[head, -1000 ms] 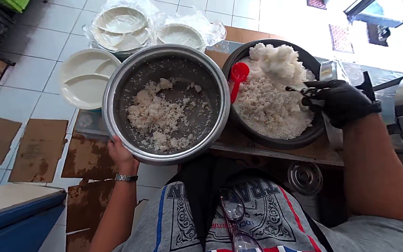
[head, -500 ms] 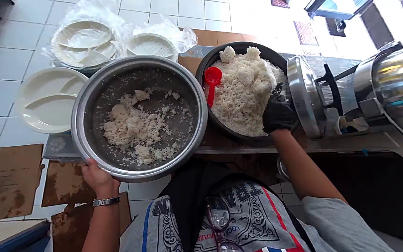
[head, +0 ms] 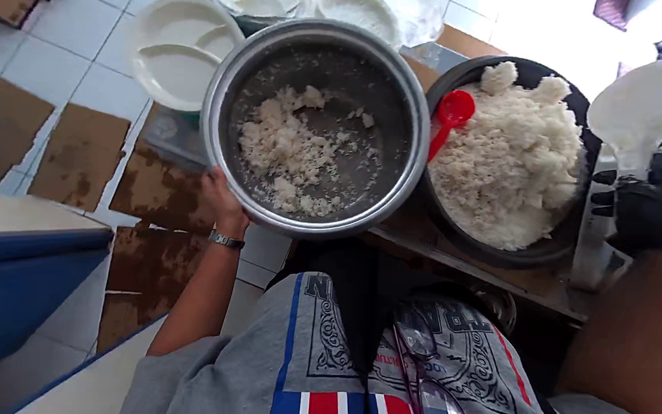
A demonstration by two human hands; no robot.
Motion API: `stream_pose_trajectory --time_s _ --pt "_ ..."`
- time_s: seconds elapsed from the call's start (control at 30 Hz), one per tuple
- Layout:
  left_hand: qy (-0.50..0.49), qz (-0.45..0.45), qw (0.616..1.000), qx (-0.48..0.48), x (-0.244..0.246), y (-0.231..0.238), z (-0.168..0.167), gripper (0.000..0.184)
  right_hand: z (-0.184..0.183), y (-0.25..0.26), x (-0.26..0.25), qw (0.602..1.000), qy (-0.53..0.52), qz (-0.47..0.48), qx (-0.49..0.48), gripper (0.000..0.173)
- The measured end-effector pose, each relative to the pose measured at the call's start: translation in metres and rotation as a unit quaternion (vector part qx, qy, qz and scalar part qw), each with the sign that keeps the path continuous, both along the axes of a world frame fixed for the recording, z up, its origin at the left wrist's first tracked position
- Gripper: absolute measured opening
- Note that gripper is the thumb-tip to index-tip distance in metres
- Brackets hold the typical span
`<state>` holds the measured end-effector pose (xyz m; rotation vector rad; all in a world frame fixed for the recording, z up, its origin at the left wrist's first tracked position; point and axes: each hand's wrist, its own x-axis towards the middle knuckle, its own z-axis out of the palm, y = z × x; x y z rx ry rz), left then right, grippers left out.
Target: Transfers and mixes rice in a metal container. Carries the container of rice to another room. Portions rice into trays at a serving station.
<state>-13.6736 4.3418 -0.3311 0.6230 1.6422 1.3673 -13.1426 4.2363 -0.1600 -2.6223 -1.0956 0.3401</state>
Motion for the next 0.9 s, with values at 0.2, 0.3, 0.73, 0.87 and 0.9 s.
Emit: stream_pose_trajectory --time_s 0.2,0.3,0.73,0.87,0.9 --pt "-0.028 0.002 0.999 0.019 0.000 0.001 -0.004 0.044 0.018 0.055 -0.093 0.931 0.301 0.194 0.067 0.037" --pt "-0.035 0.004 0.999 0.019 -0.001 0.001 -0.005 0.045 -0.002 0.109 -0.156 0.933 0.219 0.275 -0.084 0.033" --pt "-0.056 -0.011 0.998 -0.018 -0.005 0.004 -0.003 0.048 -0.148 0.235 -0.319 0.876 -0.034 0.411 -0.251 0.046" --pt "-0.065 -0.018 0.997 -0.023 -0.008 0.008 0.001 0.049 -0.175 0.236 -0.343 0.819 -0.054 0.514 -0.249 0.047" --pt "-0.066 -0.018 0.997 -0.027 -0.008 0.009 0.002 0.050 -0.175 0.231 -0.344 0.802 -0.060 0.538 -0.254 0.050"
